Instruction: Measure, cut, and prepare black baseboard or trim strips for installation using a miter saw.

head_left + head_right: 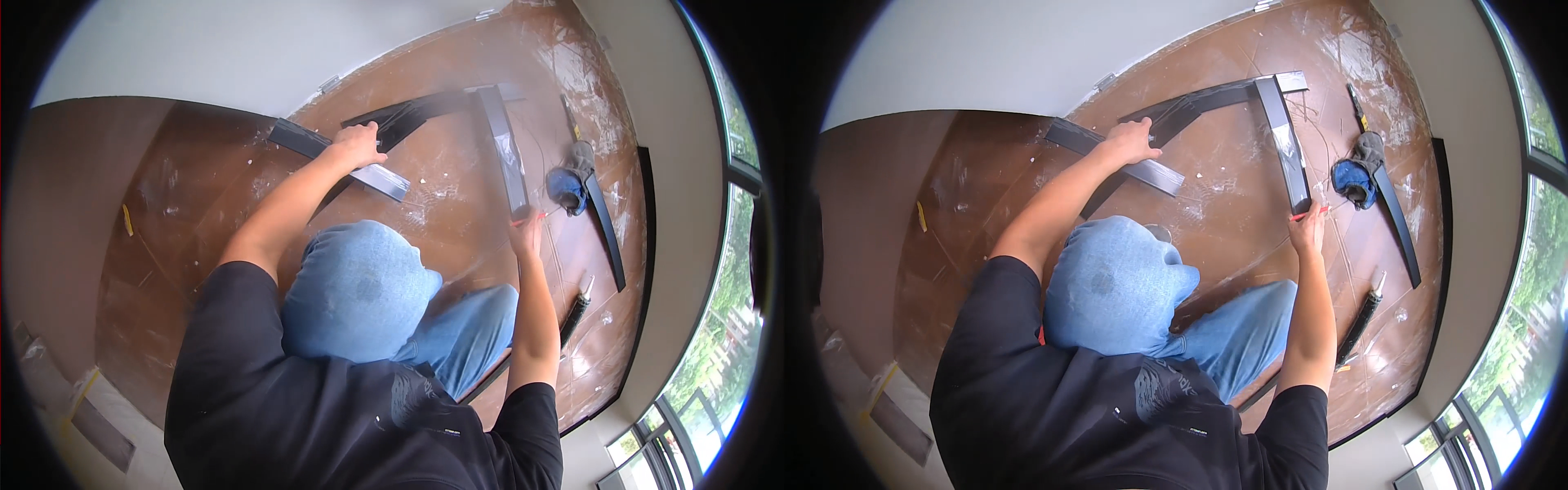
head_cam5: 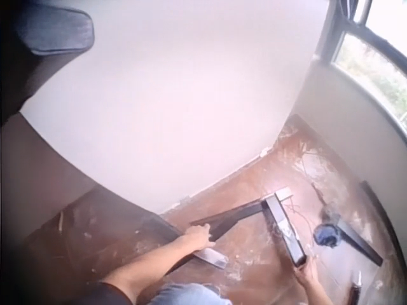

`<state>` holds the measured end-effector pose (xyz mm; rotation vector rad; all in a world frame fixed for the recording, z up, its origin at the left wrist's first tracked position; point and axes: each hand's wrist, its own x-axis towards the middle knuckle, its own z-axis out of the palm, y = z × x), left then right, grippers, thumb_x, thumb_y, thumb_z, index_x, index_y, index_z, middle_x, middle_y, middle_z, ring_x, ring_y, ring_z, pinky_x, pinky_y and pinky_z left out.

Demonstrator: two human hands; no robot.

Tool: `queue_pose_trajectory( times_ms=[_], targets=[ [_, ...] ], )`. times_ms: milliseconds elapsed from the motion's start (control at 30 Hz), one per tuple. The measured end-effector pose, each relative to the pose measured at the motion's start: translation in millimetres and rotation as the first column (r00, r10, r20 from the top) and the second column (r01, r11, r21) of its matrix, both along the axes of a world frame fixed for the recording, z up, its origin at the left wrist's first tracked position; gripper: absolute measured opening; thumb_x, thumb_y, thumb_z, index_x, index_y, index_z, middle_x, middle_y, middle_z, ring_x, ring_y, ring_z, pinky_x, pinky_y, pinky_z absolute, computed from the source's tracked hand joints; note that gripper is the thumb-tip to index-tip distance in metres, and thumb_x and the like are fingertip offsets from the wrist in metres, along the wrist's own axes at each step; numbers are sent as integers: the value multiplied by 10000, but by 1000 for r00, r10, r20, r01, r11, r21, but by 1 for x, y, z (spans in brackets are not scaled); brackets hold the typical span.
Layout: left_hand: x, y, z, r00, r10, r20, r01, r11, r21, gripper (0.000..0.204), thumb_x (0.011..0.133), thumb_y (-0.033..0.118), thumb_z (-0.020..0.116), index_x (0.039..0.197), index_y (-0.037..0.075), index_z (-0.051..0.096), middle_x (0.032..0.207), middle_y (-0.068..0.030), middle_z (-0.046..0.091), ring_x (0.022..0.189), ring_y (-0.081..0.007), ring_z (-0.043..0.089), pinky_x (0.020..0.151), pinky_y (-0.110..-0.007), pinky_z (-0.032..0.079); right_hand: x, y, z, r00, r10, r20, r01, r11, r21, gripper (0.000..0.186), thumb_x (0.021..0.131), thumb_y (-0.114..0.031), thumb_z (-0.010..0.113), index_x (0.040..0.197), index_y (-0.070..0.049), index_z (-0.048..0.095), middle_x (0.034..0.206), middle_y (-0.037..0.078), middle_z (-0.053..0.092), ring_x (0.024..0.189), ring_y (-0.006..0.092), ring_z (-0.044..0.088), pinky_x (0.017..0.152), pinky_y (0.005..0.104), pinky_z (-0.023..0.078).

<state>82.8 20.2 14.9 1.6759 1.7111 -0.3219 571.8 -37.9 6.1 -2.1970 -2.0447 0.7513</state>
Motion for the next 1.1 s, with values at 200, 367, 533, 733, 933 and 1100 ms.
queue_pose_trajectory(
  times_ms=[200,367,533,733,933,1100],
  targets=[
    [0,-10,-21,996,60,62,-62,997,34,708,871,522,776,1247,-15,508,982,-214,752,956,-386,742,809,-478,603,16,36,-16,995,32,96,-27,998,-57,658,807,-237,819,1301,29,476,1157,327,607,1106,502,586,951,544,477],
    [-23,-34,-22,974,168,149,-189,972,140,679,915,593,698,1181,5,486,847,-233,724,843,-423,731,718,-529,580,-5,55,-28,995,3,95,1,999,-39,747,811,-261,817,1377,56,446,1173,338,608,1129,513,577,976,539,474],
    [-36,-67,-43,955,191,225,-271,871,410,443,989,417,643,1141,25,504,823,-234,710,788,-440,716,687,-537,583,-13,64,-38,995,52,83,-58,996,63,724,796,-272,845,1339,47,490,1172,327,613,1133,508,571,988,538,463],
    [-36,-68,-41,933,143,331,-278,871,405,260,1017,289,611,1161,74,592,1028,-207,694,945,-448,672,785,-541,549,7,74,-49,997,7,80,-20,986,164,814,780,-274,861,1423,31,466,1226,303,620,1147,473,582,1001,525,464],
    [-92,-104,2,919,268,291,-390,734,556,243,1004,254,657,1107,35,680,1060,-185,679,984,-414,656,819,-463,533,-74,30,-7,981,103,165,-104,995,-6,620,842,-130,701,1425,-43,510,1235,297,634,1156,473,592,1016,522,468],
    [-131,-153,28,851,469,238,-511,632,582,273,1011,293,651,1130,52,695,995,-193,714,927,-385,683,814,-434,535,-84,-19,-44,989,148,-19,-149,979,-141,561,877,-138,612,1418,-26,515,1239,323,625,1197,475,603,1030,524,481]
  ],
)
